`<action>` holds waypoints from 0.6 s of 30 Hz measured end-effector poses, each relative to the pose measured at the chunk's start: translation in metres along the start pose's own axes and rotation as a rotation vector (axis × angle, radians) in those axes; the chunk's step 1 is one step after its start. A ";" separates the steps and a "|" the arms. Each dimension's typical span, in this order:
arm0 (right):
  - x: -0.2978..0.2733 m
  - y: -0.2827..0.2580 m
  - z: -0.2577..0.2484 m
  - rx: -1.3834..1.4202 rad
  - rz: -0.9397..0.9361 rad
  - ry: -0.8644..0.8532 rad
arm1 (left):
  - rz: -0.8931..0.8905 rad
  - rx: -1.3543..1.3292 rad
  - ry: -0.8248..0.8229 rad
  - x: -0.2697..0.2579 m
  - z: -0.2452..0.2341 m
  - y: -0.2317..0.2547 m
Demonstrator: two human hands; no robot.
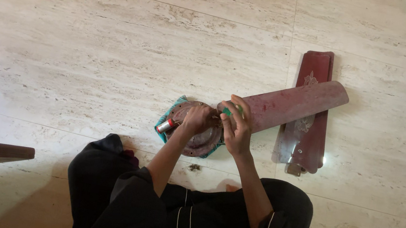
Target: The person sits on the floor and uses a screwdriver to remove screws from the fan blades, detaching them from the motor housing. The person handles the fan blades and motor housing while working.
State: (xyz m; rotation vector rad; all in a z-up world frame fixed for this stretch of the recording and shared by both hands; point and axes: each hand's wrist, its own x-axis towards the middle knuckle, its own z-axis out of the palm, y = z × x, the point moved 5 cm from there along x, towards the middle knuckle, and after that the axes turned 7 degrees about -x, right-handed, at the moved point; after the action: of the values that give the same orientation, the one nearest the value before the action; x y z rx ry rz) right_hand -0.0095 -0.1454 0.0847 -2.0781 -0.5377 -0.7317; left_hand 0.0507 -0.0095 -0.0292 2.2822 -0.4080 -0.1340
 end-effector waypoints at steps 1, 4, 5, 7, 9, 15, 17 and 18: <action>-0.001 -0.001 0.000 -0.065 -0.060 0.038 | 0.003 0.011 0.024 -0.001 0.000 0.000; -0.003 0.013 0.004 -0.006 0.107 0.047 | 0.021 0.004 0.036 -0.001 -0.002 0.001; -0.003 0.014 0.003 -0.014 0.103 0.057 | 0.028 -0.006 0.030 -0.001 -0.002 0.003; 0.001 0.014 0.001 -0.033 0.094 0.077 | -0.070 0.059 -0.061 0.002 -0.001 0.000; 0.003 0.017 0.003 0.123 0.215 0.005 | -0.090 0.079 -0.085 0.002 0.000 0.002; 0.008 0.002 0.002 -0.101 0.048 -0.038 | -0.090 0.094 -0.084 0.003 0.001 0.002; 0.004 0.005 0.002 -0.195 0.077 -0.002 | -0.095 0.130 -0.078 0.001 0.001 0.001; 0.002 0.008 0.002 -0.227 0.126 0.005 | -0.077 0.099 -0.057 0.001 -0.001 0.002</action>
State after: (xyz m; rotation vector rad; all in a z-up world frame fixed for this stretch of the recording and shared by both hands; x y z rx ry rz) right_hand -0.0024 -0.1477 0.0802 -2.2952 -0.3293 -0.7529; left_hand 0.0516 -0.0106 -0.0274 2.3967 -0.3635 -0.2223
